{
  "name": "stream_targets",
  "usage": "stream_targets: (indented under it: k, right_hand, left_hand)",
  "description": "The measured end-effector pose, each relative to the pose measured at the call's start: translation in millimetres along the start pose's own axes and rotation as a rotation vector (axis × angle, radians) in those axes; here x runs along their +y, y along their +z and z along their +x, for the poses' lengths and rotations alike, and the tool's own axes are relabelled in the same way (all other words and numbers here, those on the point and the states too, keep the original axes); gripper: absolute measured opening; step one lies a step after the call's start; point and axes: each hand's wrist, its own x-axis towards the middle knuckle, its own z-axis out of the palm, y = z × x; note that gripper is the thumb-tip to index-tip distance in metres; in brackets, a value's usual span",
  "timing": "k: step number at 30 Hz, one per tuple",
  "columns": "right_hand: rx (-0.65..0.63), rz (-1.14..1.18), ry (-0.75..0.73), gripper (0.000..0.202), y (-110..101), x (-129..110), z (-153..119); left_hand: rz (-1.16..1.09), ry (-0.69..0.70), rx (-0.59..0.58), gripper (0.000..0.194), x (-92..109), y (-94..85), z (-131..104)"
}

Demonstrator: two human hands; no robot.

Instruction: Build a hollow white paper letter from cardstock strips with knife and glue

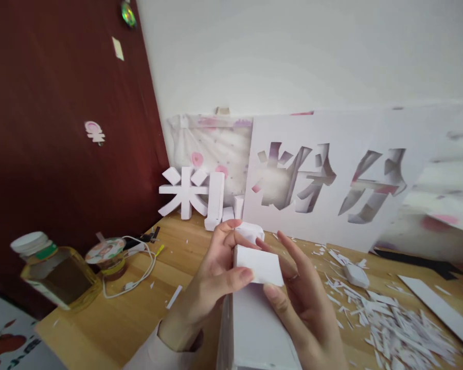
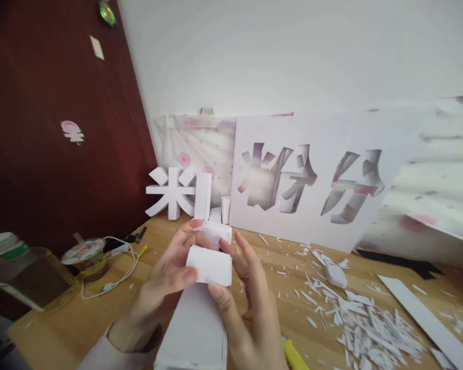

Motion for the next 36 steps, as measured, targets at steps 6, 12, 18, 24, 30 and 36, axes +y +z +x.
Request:
stream_targets:
  k: [6, 12, 18, 24, 30, 36]
  right_hand:
    - [0.037, 0.032, 0.098, 0.057, 7, -13, -1]
    - [0.019, 0.001, -0.019, 0.055, 15, -9, -1]
    - [-0.015, -0.048, -0.048, 0.062, 20, -2, 0]
    - [-0.021, -0.002, -0.001, 0.063, 21, -1, 3]
    - [-0.116, 0.168, 0.055, 0.074, 5, 5, 10]
    - [-0.275, 0.216, 0.039, 0.080, -15, -4, 28]
  left_hand:
    - [-0.014, 0.073, -0.036, 0.057, -3, -2.1, -2]
    - [-0.135, 0.101, 0.042, 0.049, -6, 5.1, -16]
    - [0.131, 0.265, 0.057, 0.010, -10, -6.0, -24]
    - [0.254, 0.403, 0.084, 0.011, -21, -16.4, -19]
    - [0.307, 0.521, 0.148, 0.012, -31, -17.4, -17]
    - [0.338, 0.495, 0.264, 0.011, -24, -10.1, -17]
